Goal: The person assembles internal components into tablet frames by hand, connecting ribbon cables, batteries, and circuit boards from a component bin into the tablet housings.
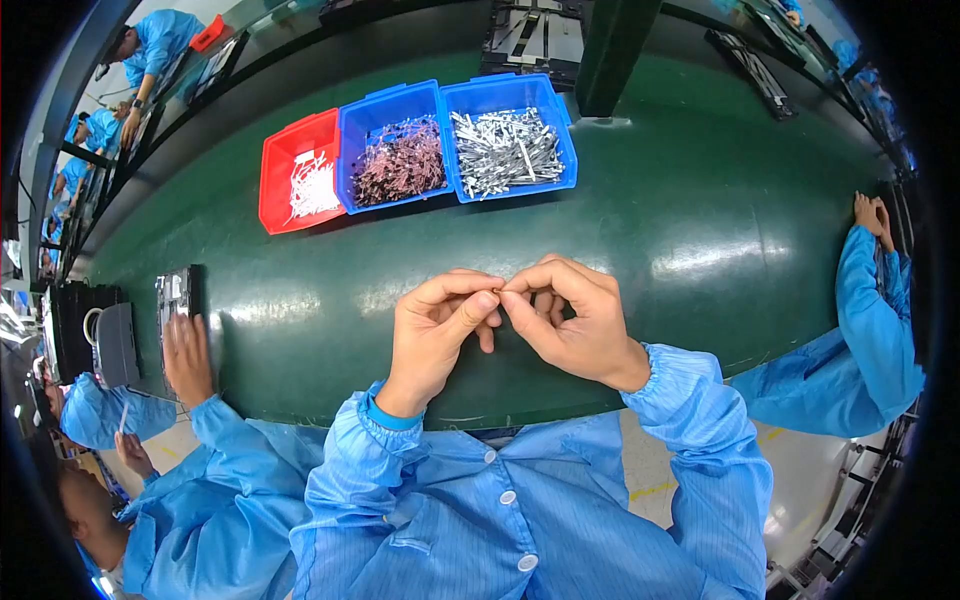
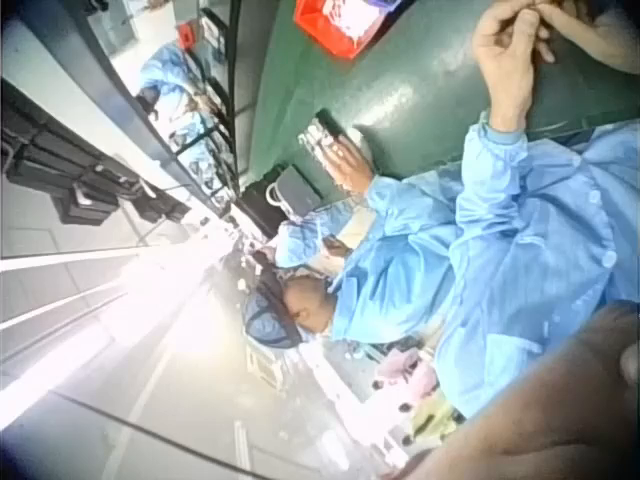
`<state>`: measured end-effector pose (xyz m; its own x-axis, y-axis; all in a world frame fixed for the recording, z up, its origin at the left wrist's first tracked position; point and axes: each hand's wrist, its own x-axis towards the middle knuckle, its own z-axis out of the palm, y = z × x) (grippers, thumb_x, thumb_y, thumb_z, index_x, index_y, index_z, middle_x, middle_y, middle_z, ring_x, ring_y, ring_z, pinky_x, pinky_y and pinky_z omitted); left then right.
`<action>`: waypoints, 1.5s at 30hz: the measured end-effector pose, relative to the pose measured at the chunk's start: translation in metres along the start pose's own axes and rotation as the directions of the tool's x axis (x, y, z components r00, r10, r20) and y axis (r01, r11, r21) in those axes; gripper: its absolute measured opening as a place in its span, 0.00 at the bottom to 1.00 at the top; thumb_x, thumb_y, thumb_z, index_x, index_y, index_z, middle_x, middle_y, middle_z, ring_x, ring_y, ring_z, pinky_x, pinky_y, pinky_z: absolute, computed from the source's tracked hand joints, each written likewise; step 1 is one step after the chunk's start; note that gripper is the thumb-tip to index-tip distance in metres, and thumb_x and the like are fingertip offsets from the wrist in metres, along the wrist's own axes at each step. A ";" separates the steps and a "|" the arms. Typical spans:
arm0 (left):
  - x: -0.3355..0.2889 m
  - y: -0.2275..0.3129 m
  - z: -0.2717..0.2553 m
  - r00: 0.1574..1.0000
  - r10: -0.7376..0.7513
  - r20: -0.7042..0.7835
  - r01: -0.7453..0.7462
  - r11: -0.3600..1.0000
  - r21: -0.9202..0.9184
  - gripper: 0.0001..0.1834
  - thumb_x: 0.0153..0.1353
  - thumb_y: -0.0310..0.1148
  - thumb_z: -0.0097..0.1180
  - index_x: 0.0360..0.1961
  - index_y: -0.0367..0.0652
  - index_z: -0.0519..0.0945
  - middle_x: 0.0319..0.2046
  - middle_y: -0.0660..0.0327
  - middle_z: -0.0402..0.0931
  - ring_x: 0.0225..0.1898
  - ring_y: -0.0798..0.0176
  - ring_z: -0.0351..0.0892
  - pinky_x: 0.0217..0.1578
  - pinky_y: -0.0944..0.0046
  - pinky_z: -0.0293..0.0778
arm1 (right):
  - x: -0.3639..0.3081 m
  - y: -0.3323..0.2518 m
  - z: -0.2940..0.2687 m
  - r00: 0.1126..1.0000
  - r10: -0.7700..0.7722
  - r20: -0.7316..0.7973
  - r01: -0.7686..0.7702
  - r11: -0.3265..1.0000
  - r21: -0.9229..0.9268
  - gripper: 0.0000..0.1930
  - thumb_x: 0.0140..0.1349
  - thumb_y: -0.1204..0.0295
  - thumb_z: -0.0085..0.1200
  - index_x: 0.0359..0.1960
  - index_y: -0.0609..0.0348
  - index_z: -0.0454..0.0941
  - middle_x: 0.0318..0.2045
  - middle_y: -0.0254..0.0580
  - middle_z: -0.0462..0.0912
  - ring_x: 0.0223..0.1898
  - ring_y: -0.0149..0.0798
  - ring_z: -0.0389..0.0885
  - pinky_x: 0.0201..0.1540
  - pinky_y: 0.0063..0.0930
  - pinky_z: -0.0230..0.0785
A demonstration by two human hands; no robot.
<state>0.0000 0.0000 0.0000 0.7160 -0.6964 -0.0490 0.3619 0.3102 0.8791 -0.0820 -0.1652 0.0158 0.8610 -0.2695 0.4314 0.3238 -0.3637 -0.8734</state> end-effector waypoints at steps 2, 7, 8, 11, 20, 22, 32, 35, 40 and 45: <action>0.000 0.000 -0.001 0.999 0.039 -0.012 -0.039 0.999 0.020 0.08 0.67 0.22 0.58 0.45 0.32 0.83 0.43 0.54 0.80 0.36 0.66 0.81 0.27 0.71 0.79 | 0.000 -0.001 0.001 1.000 0.000 0.005 0.000 1.000 0.000 0.03 0.60 0.79 0.64 0.33 0.62 0.82 0.27 0.36 0.82 0.16 0.20 0.73 0.16 0.18 0.60; 0.003 0.010 0.002 0.976 0.218 -0.026 -0.192 0.904 0.381 0.05 0.64 0.21 0.61 0.41 0.34 0.85 0.40 0.56 0.80 0.35 0.67 0.80 0.28 0.71 0.78 | 0.007 -0.002 -0.009 0.998 0.004 0.061 -0.003 1.000 -0.014 0.04 0.57 0.79 0.64 0.32 0.62 0.81 0.26 0.36 0.81 0.15 0.20 0.70 0.17 0.19 0.59; 0.003 0.013 0.003 0.960 0.277 -0.023 -0.219 0.802 0.555 0.05 0.62 0.19 0.62 0.38 0.35 0.85 0.38 0.57 0.79 0.36 0.65 0.81 0.29 0.69 0.78 | 0.009 -0.002 -0.014 0.994 0.021 0.104 -0.019 1.000 -0.019 0.05 0.56 0.79 0.64 0.32 0.61 0.81 0.26 0.35 0.81 0.15 0.20 0.70 0.17 0.19 0.59; 0.007 0.021 0.001 0.838 0.485 0.251 -0.463 0.388 0.797 0.07 0.56 0.17 0.65 0.36 0.37 0.86 0.35 0.57 0.80 0.35 0.63 0.81 0.33 0.67 0.77 | 0.012 -0.003 -0.023 0.987 0.061 0.148 -0.058 0.998 -0.029 0.05 0.53 0.79 0.64 0.31 0.61 0.81 0.24 0.34 0.81 0.15 0.20 0.69 0.17 0.19 0.58; 0.007 0.031 0.021 0.834 0.473 0.286 -0.472 0.341 0.813 0.09 0.53 0.17 0.67 0.36 0.39 0.88 0.33 0.58 0.80 0.31 0.61 0.82 0.31 0.65 0.76 | 0.021 -0.002 -0.068 0.889 0.263 0.376 -0.315 0.946 0.082 0.04 0.60 0.76 0.65 0.32 0.62 0.82 0.23 0.27 0.80 0.18 0.17 0.70 0.20 0.14 0.59; 0.007 0.033 0.028 0.829 0.482 0.284 -0.480 0.353 0.803 0.10 0.53 0.17 0.67 0.36 0.39 0.88 0.33 0.58 0.80 0.31 0.62 0.82 0.31 0.65 0.76 | 0.028 0.004 -0.091 0.767 0.351 0.537 -0.538 0.808 0.240 0.06 0.62 0.71 0.64 0.35 0.61 0.82 0.26 0.30 0.82 0.21 0.18 0.73 0.22 0.16 0.64; 0.026 0.001 0.040 0.963 0.099 0.250 -0.252 0.661 0.707 0.06 0.57 0.23 0.67 0.37 0.40 0.89 0.32 0.59 0.83 0.32 0.65 0.81 0.31 0.68 0.75 | 0.068 0.183 -0.345 0.548 0.110 -0.829 -0.525 0.817 -0.239 0.22 0.59 0.70 0.61 0.52 0.74 0.78 0.35 0.46 0.86 0.25 0.33 0.84 0.24 0.27 0.77; 0.025 -0.013 0.037 0.970 0.047 0.240 -0.211 0.655 0.725 0.07 0.56 0.23 0.67 0.36 0.41 0.89 0.33 0.60 0.84 0.32 0.64 0.81 0.31 0.67 0.75 | 0.095 0.182 -0.373 0.508 0.205 -0.836 -0.726 0.625 -0.288 0.29 0.55 0.64 0.67 0.54 0.75 0.77 0.35 0.47 0.87 0.25 0.32 0.85 0.26 0.27 0.78; 0.026 -0.027 0.045 0.928 0.227 0.295 -0.371 0.522 0.768 0.05 0.57 0.29 0.68 0.36 0.46 0.88 0.32 0.64 0.82 0.26 0.62 0.81 0.27 0.64 0.77 | 0.130 0.179 -0.386 0.488 0.298 -0.820 -0.827 0.457 -0.327 0.31 0.53 0.59 0.71 0.52 0.73 0.79 0.24 0.42 0.86 0.18 0.30 0.80 0.26 0.27 0.76; 0.027 -0.029 0.044 0.921 0.229 0.314 -0.389 0.512 0.766 0.05 0.57 0.29 0.68 0.36 0.47 0.88 0.33 0.65 0.81 0.26 0.63 0.81 0.27 0.63 0.77 | 0.142 0.189 -0.402 0.424 0.329 -0.844 -0.855 0.453 -0.253 0.21 0.54 0.60 0.72 0.37 0.69 0.84 0.21 0.40 0.85 0.17 0.27 0.79 0.23 0.26 0.72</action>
<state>-0.0175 -0.0561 -0.0061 0.5550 -0.7738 0.3052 -0.5499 -0.0659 0.8326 -0.0561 -0.6307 0.0031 0.1402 -0.9864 0.0859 -0.6887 -0.1595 -0.7073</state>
